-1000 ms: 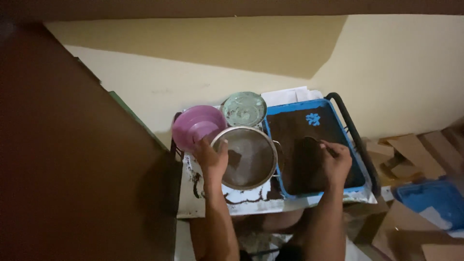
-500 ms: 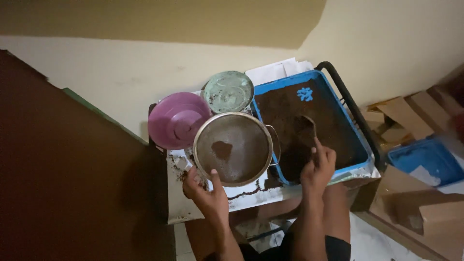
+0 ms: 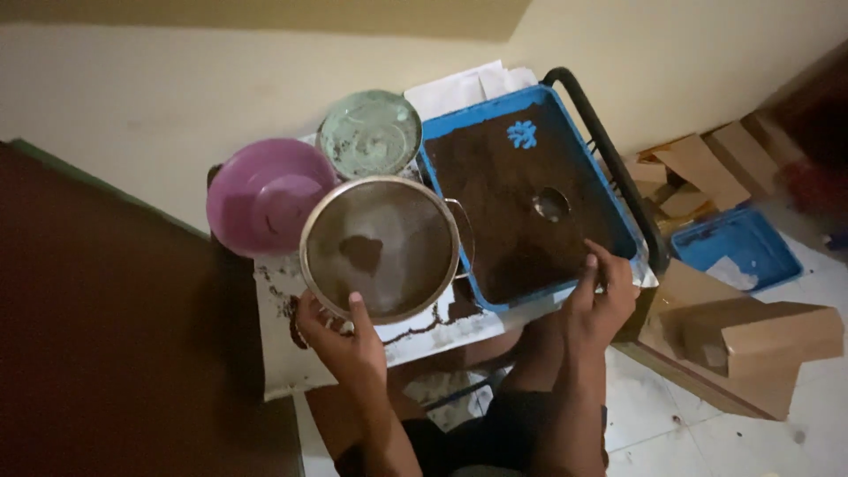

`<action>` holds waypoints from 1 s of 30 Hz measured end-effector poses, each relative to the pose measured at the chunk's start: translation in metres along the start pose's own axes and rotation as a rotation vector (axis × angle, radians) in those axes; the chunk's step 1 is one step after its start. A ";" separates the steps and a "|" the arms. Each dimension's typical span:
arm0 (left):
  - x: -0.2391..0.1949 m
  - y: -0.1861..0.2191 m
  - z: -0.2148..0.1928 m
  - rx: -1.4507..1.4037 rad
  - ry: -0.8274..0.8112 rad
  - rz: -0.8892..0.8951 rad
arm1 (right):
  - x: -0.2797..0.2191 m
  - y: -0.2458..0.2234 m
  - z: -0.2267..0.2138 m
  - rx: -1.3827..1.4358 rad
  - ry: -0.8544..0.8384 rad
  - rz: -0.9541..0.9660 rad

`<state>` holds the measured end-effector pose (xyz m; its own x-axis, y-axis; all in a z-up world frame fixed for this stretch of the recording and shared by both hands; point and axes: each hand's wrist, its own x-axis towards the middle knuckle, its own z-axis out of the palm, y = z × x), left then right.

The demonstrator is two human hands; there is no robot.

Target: The person is using a ladle to transfer ground coffee from a large tray into a sieve, then sifting the grounds into a container below.

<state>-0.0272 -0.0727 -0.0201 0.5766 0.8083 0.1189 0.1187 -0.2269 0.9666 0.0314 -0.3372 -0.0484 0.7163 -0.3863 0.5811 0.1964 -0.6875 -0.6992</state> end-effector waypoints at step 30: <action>-0.029 -0.017 -0.001 -0.178 -0.186 -0.121 | -0.012 0.013 -0.019 0.066 -0.033 0.001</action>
<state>-0.0465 -0.0915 -0.0399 0.7075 0.7061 -0.0278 0.0614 -0.0223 0.9979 0.0127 -0.3530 -0.0565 0.7377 -0.3659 0.5674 0.2390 -0.6444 -0.7263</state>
